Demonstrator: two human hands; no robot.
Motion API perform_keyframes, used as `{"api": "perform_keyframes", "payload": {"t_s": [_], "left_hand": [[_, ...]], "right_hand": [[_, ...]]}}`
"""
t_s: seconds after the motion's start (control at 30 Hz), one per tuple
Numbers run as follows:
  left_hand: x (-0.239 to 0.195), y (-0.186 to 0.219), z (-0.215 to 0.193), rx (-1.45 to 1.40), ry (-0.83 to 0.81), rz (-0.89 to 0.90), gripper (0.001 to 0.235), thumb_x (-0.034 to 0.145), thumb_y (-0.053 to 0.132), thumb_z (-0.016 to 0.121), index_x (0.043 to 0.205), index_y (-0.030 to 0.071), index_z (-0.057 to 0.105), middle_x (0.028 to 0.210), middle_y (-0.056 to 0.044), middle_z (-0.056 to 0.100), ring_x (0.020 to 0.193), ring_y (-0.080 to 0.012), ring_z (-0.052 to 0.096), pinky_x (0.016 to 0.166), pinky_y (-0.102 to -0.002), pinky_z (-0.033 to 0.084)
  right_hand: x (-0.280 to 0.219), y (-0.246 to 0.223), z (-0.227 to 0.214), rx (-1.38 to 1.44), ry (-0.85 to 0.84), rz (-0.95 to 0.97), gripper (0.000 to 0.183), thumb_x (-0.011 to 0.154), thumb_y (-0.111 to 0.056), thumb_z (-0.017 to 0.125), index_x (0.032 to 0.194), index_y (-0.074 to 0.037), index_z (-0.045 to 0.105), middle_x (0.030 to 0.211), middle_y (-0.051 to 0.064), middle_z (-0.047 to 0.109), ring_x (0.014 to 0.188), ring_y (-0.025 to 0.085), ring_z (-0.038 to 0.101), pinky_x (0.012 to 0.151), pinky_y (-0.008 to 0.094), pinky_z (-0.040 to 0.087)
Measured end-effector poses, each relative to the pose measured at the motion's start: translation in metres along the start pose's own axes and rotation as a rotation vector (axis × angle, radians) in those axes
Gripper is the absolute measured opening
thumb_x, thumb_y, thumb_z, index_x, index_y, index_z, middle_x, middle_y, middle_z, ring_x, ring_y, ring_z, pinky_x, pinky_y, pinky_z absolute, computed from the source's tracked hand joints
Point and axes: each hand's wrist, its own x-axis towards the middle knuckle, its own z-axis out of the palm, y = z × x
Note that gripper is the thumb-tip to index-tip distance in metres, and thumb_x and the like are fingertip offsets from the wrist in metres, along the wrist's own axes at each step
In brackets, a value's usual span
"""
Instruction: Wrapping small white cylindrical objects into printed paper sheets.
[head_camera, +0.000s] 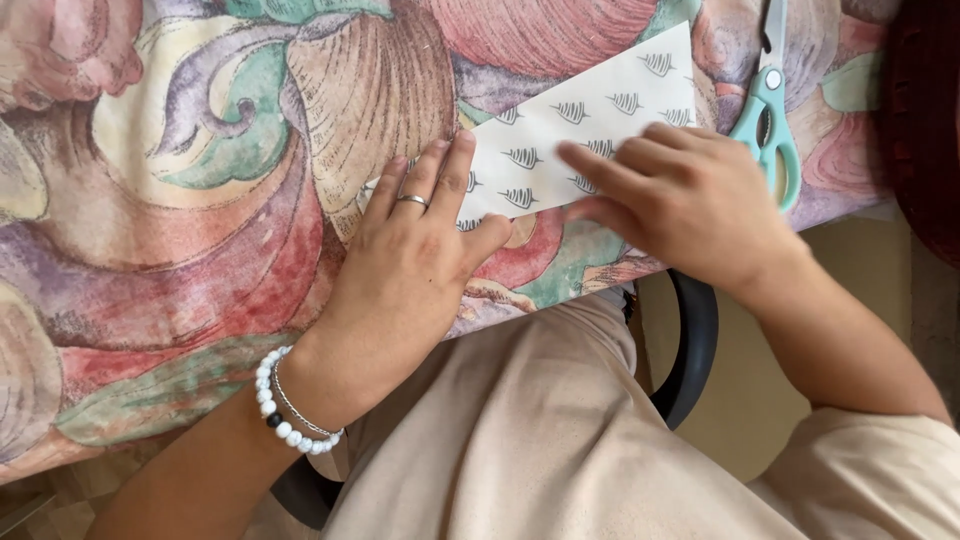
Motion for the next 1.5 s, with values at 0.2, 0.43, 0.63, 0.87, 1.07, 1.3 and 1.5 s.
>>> {"api": "perform_keyframes", "payload": {"t_s": [0.2,0.43,0.63,0.87,1.07,1.3,1.5], "left_hand": [[-0.001,0.001,0.005,0.036,-0.036,-0.014,0.036,0.104,0.021,0.046,0.137,0.030,0.059,0.156,-0.031,0.037,0.138,-0.0458,0.044,0.117,-0.055,0.034],[0.000,-0.001,-0.001,-0.047,0.038,-0.010,0.020,0.105,0.017,0.048,0.110,0.017,0.067,0.150,-0.033,0.044,0.134,-0.0488,0.049,0.115,-0.059,0.039],[-0.002,-0.001,0.003,-0.054,0.039,-0.017,0.024,0.108,0.023,0.046,0.097,0.017,0.066,0.151,-0.028,0.046,0.135,-0.0463,0.049,0.115,-0.057,0.039],[-0.003,0.000,0.003,-0.039,0.014,0.013,0.015,0.101,0.007,0.048,0.106,0.014,0.060,0.153,-0.033,0.042,0.135,-0.0509,0.050,0.116,-0.058,0.039],[-0.006,0.005,0.005,0.110,-0.076,0.012,0.067,0.095,-0.004,0.041,0.152,0.031,0.043,0.157,-0.036,0.031,0.142,-0.0506,0.039,0.118,-0.061,0.034],[0.003,0.009,-0.009,-0.027,-0.042,0.054,0.059,0.091,-0.010,0.046,0.142,0.017,0.061,0.162,-0.033,0.022,0.151,-0.0509,0.019,0.126,-0.062,0.023],[0.008,-0.010,-0.007,-0.246,-0.080,0.105,0.055,0.092,-0.020,0.046,0.135,0.006,0.068,0.163,-0.030,0.019,0.153,-0.0487,0.017,0.126,-0.056,0.032]], "right_hand": [[0.048,-0.017,0.019,0.004,-0.016,0.002,0.055,0.110,-0.057,0.039,0.139,-0.025,0.073,0.058,-0.008,0.057,0.052,0.015,0.056,0.044,0.031,0.039],[0.035,0.020,0.022,0.071,0.057,0.128,0.059,0.115,-0.052,0.039,0.124,-0.019,0.088,0.050,-0.007,0.048,0.045,0.014,0.051,0.043,0.032,0.029],[-0.008,0.071,0.040,0.093,0.044,0.224,0.063,0.118,-0.053,0.039,0.120,-0.017,0.091,0.045,-0.008,0.039,0.040,0.006,0.039,0.044,0.026,0.023],[-0.033,0.085,0.037,-0.174,0.006,0.422,0.057,0.133,-0.058,0.055,0.095,-0.021,0.074,0.057,-0.006,0.043,0.057,0.014,0.049,0.049,0.032,0.027],[-0.034,0.016,0.018,-0.060,0.316,0.166,0.030,0.109,-0.038,0.085,0.122,-0.011,0.083,0.105,0.009,0.070,0.093,0.026,0.064,0.070,0.036,0.049],[-0.050,0.000,0.033,0.242,0.299,0.084,0.014,0.104,0.010,0.065,0.110,0.003,0.075,0.101,0.012,0.065,0.089,0.029,0.064,0.070,0.037,0.056],[-0.056,0.006,0.031,0.149,0.282,0.094,0.012,0.107,0.009,0.066,0.110,0.001,0.074,0.105,0.011,0.066,0.092,0.030,0.067,0.072,0.037,0.054]]}}
